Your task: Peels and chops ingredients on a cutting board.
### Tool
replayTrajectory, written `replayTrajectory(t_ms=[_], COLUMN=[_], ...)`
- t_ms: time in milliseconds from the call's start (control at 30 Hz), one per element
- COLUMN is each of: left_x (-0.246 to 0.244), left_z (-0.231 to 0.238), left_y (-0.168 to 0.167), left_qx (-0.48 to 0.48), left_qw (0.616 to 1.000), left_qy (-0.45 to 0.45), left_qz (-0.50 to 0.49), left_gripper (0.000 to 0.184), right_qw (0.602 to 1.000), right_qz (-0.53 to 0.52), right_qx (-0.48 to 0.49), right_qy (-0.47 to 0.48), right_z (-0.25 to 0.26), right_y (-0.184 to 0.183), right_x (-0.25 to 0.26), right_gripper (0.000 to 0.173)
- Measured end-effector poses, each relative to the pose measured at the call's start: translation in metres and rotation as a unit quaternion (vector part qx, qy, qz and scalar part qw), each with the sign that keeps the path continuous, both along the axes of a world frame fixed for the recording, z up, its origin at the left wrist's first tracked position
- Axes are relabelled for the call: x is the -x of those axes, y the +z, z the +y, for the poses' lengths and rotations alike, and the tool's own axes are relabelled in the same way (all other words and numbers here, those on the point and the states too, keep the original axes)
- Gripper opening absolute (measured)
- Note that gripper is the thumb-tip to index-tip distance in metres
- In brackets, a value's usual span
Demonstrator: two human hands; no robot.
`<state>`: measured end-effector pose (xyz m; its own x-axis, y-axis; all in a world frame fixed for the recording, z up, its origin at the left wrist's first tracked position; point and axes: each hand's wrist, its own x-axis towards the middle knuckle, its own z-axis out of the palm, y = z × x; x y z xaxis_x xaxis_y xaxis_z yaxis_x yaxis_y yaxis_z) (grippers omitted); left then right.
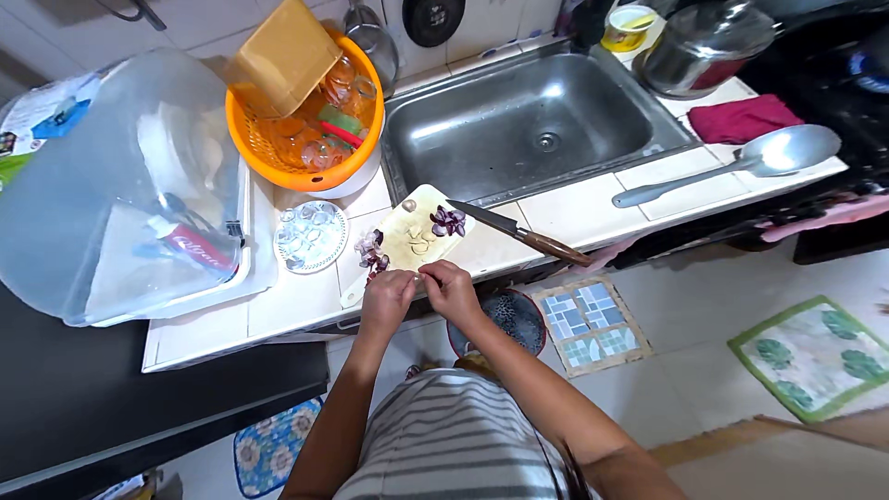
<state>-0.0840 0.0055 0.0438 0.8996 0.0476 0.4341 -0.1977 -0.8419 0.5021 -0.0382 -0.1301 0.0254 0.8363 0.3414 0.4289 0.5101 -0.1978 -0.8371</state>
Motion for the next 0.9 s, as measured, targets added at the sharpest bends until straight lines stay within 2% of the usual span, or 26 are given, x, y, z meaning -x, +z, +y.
replayTrajectory(t_ms=[133, 233, 300, 367, 500, 600, 733, 833, 900], left_x=[0.0, 0.0, 0.0, -0.001, -0.002, -0.002, -0.002, -0.002, -0.001], left_z=[0.008, 0.013, 0.014, 0.013, 0.01, 0.009, 0.01, 0.01, 0.013], left_y=[-0.005, -0.003, 0.0, 0.001, 0.003, 0.002, 0.0, -0.001, -0.002], left_qx=[0.038, 0.108, 0.142, 0.171, 0.195, 0.196, 0.209, 0.242, 0.271], left_qw=[0.998, 0.991, 0.986, 0.982, 0.979, 0.979, 0.975, 0.967, 0.959], left_qy=[-0.038, -0.073, -0.083, -0.081, -0.061, -0.054, -0.071, -0.074, -0.075], left_qz=[-0.023, -0.008, -0.003, 0.001, 0.008, 0.008, -0.001, 0.008, 0.015], left_gripper=[0.014, 0.015, 0.016, 0.017, 0.017, 0.017, 0.016, 0.016, 0.016], right_qw=[0.998, 0.978, 0.951, 0.933, 0.965, 0.977, 0.957, 0.917, 0.902], right_qz=[0.024, 0.18, 0.284, 0.334, 0.248, 0.2, 0.27, 0.361, 0.386], right_qx=[0.026, 0.008, -0.045, -0.091, -0.073, -0.048, -0.057, -0.126, -0.15], right_qy=[0.06, 0.108, 0.114, 0.103, 0.045, 0.051, 0.093, 0.116, 0.119], right_z=[-0.007, -0.013, -0.013, -0.012, -0.008, -0.007, -0.008, -0.008, -0.008], right_y=[0.009, 0.017, 0.019, 0.02, 0.014, 0.012, 0.019, 0.024, 0.024], right_x=[-0.006, -0.014, -0.017, -0.017, -0.012, -0.01, -0.011, -0.013, -0.013], right_gripper=[0.018, 0.021, 0.02, 0.019, 0.016, 0.021, 0.022, 0.017, 0.018])
